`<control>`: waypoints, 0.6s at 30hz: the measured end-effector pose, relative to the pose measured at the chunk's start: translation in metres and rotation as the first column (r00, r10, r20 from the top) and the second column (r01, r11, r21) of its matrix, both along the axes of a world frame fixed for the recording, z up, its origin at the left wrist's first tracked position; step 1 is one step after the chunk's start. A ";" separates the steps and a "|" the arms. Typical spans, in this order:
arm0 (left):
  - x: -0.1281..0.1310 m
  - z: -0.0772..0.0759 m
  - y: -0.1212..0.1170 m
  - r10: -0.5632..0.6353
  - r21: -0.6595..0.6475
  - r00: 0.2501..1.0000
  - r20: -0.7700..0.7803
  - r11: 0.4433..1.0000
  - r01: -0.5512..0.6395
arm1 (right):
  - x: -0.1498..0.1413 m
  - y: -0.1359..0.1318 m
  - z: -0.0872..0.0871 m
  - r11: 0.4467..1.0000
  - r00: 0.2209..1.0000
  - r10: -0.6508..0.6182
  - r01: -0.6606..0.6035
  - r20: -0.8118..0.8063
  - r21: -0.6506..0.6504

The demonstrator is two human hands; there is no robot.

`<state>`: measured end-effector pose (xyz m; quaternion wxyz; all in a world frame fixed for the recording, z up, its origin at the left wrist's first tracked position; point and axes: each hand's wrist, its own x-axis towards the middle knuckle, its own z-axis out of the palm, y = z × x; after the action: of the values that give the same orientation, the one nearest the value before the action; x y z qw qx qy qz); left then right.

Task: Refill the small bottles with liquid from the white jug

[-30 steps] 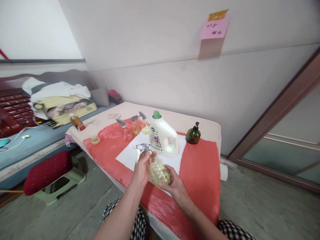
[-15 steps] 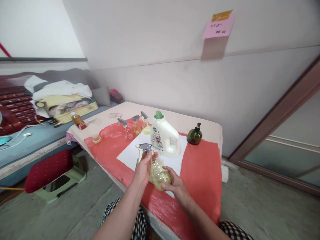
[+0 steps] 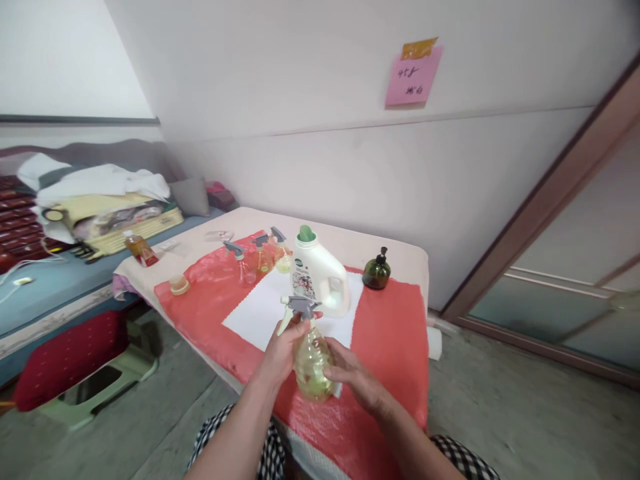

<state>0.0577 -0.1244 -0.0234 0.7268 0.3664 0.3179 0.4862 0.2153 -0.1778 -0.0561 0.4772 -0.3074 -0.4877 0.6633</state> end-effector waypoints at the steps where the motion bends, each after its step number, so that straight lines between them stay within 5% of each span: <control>1: 0.001 0.000 -0.002 -0.043 0.014 0.999 -0.009 0.999 0.043 | 0.003 0.000 0.002 1.000 1.000 -0.002 0.002 -0.013 0.002; 11: 0.012 -0.009 -0.016 -0.295 -0.078 0.949 -0.109 0.955 0.287 | 0.011 -0.008 0.015 0.987 0.989 0.149 -0.150 -0.023 -0.059; 15: 0.013 -0.007 -0.012 -0.246 -0.015 0.954 -0.171 0.969 0.247 | 0.032 -0.007 0.018 1.000 0.997 -0.005 0.005 0.080 0.000; 18: 0.012 -0.006 -0.006 -0.133 -0.026 0.962 -0.239 0.991 0.130 | 0.067 0.005 0.019 0.939 0.922 -0.345 0.336 0.175 0.078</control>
<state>0.0696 -0.1305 -0.0298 0.7155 0.4391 0.3809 0.3875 0.2819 -0.1733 -0.0374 0.5446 -0.4365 -0.4847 0.5272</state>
